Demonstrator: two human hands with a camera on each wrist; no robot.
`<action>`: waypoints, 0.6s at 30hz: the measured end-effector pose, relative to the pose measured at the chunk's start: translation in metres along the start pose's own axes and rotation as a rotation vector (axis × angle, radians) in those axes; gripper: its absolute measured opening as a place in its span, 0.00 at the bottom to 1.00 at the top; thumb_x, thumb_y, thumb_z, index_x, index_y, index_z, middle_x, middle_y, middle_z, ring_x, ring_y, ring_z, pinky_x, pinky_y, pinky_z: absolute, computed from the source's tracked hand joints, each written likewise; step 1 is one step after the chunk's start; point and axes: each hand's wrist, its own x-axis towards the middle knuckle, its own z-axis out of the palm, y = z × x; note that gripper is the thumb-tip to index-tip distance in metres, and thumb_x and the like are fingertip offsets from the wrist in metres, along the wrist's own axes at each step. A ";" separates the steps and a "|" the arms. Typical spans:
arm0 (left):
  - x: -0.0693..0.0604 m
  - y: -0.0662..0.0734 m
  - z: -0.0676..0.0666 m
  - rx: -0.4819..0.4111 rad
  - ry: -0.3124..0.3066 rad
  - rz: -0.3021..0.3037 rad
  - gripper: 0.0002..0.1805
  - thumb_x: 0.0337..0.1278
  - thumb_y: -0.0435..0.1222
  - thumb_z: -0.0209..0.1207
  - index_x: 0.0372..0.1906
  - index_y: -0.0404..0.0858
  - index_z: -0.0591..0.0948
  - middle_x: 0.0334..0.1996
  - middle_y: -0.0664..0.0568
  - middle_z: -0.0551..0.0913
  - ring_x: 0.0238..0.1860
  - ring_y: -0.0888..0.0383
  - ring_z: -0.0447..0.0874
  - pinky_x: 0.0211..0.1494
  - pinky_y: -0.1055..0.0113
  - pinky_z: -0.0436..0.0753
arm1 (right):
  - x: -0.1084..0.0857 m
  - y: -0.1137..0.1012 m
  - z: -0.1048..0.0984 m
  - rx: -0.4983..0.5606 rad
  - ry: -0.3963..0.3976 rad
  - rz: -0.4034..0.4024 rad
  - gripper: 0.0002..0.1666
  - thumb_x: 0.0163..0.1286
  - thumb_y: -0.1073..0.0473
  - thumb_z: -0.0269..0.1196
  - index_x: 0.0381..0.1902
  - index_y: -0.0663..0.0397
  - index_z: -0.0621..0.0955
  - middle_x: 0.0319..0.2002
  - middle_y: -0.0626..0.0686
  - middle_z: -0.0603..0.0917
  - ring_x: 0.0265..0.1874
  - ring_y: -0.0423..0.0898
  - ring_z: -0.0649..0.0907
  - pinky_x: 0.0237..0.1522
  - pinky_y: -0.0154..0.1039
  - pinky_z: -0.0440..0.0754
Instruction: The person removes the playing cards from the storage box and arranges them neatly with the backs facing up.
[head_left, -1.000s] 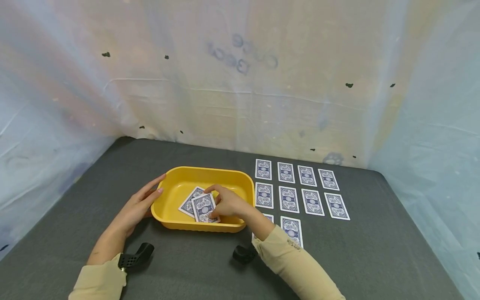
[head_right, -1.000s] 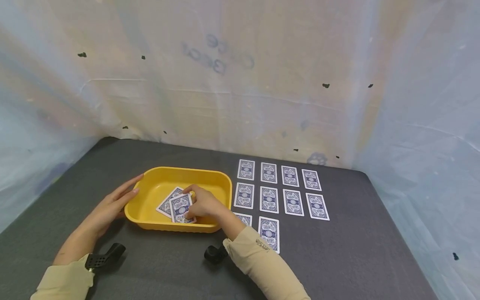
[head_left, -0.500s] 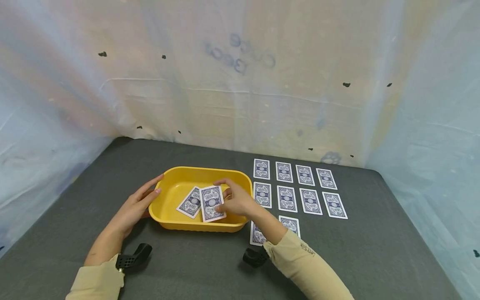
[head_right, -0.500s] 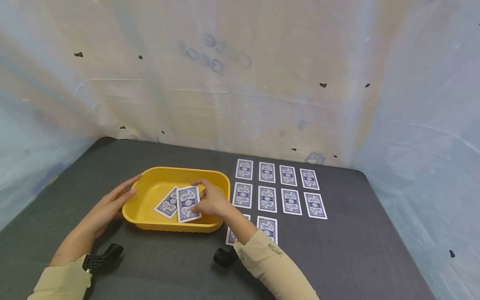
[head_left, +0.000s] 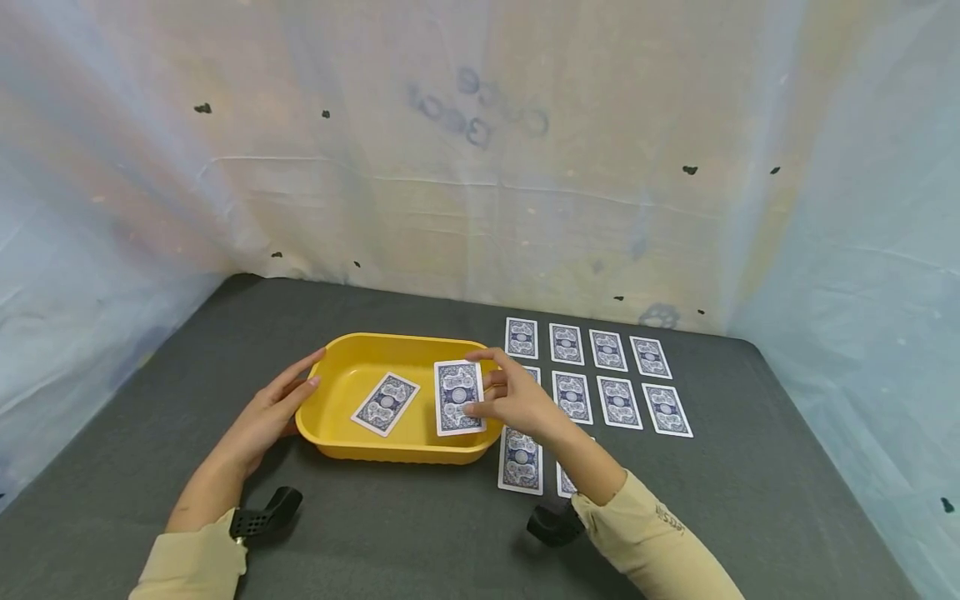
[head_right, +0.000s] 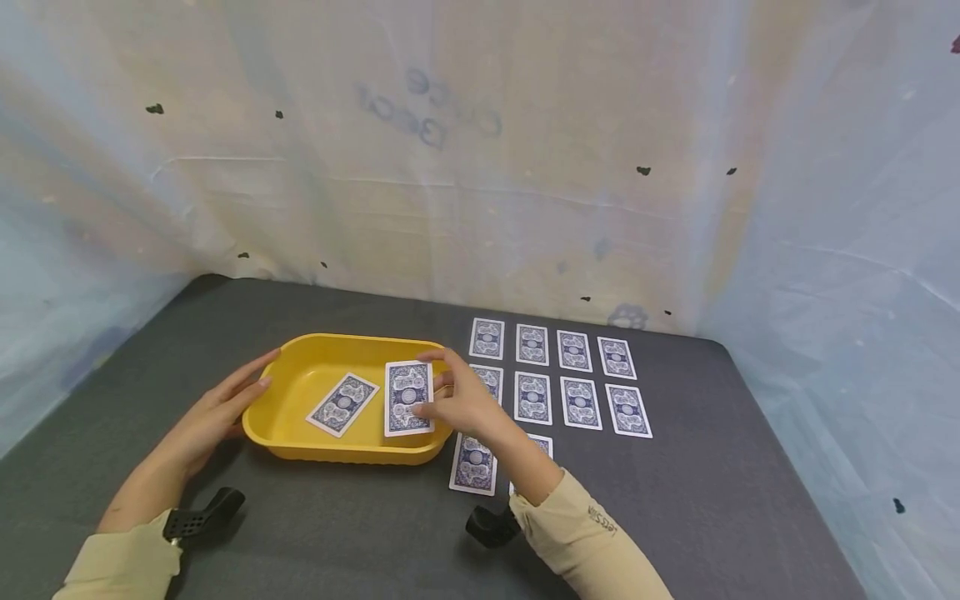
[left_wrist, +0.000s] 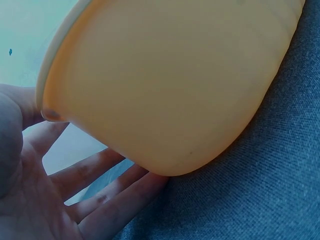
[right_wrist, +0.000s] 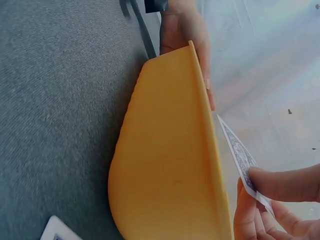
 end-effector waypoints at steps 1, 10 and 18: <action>0.000 0.000 0.000 -0.001 0.000 -0.001 0.35 0.70 0.57 0.43 0.77 0.56 0.49 0.69 0.34 0.61 0.59 0.44 0.72 0.51 0.57 0.81 | -0.002 0.000 -0.002 -0.002 0.004 -0.002 0.38 0.54 0.68 0.71 0.62 0.46 0.71 0.36 0.56 0.80 0.30 0.45 0.78 0.33 0.35 0.76; 0.000 0.003 0.001 -0.008 -0.005 -0.012 0.35 0.70 0.57 0.43 0.77 0.56 0.49 0.70 0.34 0.60 0.60 0.43 0.71 0.50 0.57 0.81 | -0.022 0.010 -0.024 0.029 0.019 -0.026 0.39 0.55 0.68 0.71 0.64 0.52 0.69 0.33 0.55 0.77 0.28 0.44 0.77 0.33 0.37 0.76; -0.001 0.001 0.000 0.007 0.000 -0.001 0.35 0.70 0.58 0.43 0.77 0.56 0.49 0.70 0.34 0.60 0.60 0.43 0.71 0.50 0.58 0.81 | -0.036 0.023 -0.036 0.008 0.030 -0.038 0.39 0.55 0.69 0.70 0.63 0.54 0.68 0.29 0.54 0.74 0.25 0.44 0.75 0.29 0.36 0.74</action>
